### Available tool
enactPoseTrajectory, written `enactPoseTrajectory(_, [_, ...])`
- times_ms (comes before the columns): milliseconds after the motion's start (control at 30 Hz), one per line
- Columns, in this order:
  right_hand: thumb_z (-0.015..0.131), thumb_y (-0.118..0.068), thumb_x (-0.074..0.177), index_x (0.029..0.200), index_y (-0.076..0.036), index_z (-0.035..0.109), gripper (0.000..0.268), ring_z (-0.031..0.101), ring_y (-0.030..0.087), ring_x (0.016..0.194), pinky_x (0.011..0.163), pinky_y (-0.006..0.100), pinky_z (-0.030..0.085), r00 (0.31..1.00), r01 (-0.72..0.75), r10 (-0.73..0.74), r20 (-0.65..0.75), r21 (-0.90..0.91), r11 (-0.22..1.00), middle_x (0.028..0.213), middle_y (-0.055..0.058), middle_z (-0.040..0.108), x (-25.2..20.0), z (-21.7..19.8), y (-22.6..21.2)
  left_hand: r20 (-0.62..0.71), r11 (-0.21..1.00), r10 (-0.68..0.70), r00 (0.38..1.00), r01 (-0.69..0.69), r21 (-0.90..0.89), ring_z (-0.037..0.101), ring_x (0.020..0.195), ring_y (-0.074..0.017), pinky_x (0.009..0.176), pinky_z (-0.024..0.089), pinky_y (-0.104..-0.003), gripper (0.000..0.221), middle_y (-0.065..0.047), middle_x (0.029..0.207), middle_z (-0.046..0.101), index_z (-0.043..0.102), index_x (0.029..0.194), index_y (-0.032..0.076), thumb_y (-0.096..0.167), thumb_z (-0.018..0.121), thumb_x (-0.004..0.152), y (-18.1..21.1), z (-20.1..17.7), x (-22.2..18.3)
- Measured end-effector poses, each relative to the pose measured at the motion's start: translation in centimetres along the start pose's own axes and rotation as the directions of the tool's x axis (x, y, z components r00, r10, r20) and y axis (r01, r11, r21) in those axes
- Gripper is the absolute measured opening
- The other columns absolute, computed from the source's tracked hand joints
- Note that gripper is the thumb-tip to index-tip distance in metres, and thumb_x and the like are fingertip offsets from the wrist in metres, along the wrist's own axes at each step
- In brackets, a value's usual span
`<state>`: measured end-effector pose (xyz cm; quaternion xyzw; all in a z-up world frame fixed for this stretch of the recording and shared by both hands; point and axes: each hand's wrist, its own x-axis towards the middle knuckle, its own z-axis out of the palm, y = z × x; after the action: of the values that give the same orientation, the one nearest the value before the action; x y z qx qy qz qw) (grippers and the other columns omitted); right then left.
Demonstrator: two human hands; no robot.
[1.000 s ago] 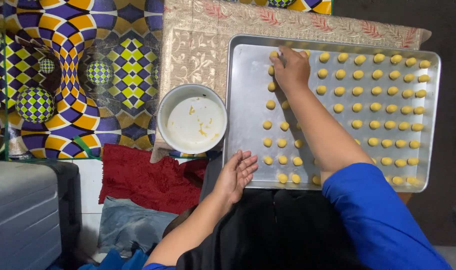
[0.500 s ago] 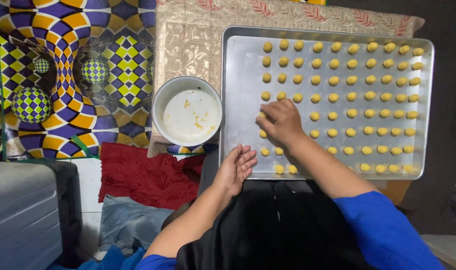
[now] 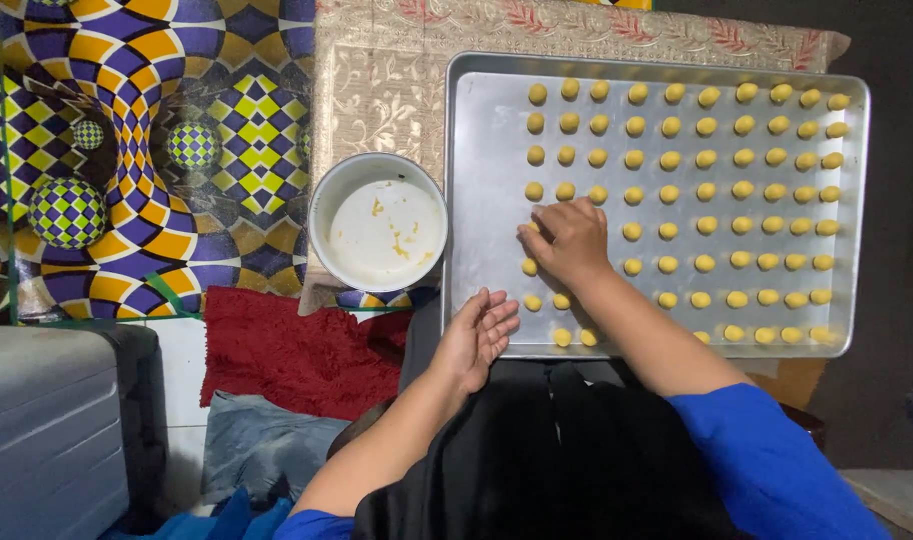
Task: Shaping dough into small balls, arranging them on a baking tray, and placing the tray into a commercial oven.
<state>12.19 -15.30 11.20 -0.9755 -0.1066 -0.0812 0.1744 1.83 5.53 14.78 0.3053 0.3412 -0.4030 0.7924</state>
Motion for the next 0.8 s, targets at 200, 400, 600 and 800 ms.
enactPoseTrajectory(200, [0.076, -0.039, 0.091, 0.122, -0.016, 0.075, 0.039, 0.059, 0.026, 0.106, 0.087, 0.043, 0.043, 0.992, 0.07, -0.076, -0.098, -0.062, 0.996, 0.109, 0.004, 0.071, 2.2, 0.1, 0.2, -0.006, 1.0, 0.006, 1.0, -0.006, 0.007, 0.053, 0.135, -0.0268, 0.101, 0.035, -0.035, 0.065, -0.011, 0.152, 0.054, 0.046, 0.15, 0.013, 0.056, 0.049, 0.102, -0.1, 0.1, -0.1])
enactPoseTrajectory(400, [0.072, -0.043, 0.093, 0.121, -0.015, 0.076, 0.04, 0.056, 0.025, 0.108, 0.087, 0.042, 0.04, 0.993, 0.08, -0.09, -0.081, -0.115, 0.99, 0.112, 0.006, 0.068, 2.1, 0.1, -0.2, 0.015, 1.0, 0.013, 1.0, -0.013, 0.011, 0.05, 0.138, -0.0266, 0.103, 0.033, -0.035, 0.069, -0.01, 0.155, 0.052, 0.043, 0.154, 0.013, 0.057, 0.048, 0.101, 0.0, -0.2, 0.1])
enactPoseTrajectory(600, [0.077, -0.038, 0.093, 0.122, -0.01, 0.075, 0.04, 0.059, 0.028, 0.104, 0.087, 0.043, 0.041, 0.988, 0.117, -0.117, -0.098, -0.007, 0.993, 0.104, 0.008, 0.069, 0.2, -0.5, 1.2, 0.004, 1.0, 0.022, 1.0, -0.022, 0.003, 0.054, 0.135, -0.0259, 0.102, 0.035, -0.035, 0.065, -0.01, 0.151, 0.056, 0.047, 0.151, 0.015, 0.057, 0.049, 0.101, 0.1, -0.4, 0.3])
enactPoseTrajectory(800, [0.072, -0.011, 0.089, 0.121, -0.027, 0.078, 0.036, 0.065, 0.017, 0.106, 0.093, 0.036, 0.038, 0.997, 0.072, -0.07, -0.029, 0.056, 0.996, 0.088, -0.005, 0.073, -3.5, -1.9, 2.2, -0.047, 0.997, 0.069, 0.997, -0.07, -0.017, 0.059, 0.123, -0.0239, 0.095, 0.039, -0.035, 0.058, -0.009, 0.142, 0.062, 0.055, 0.143, 0.016, 0.055, 0.053, 0.099, 0.3, -1.5, 1.7])
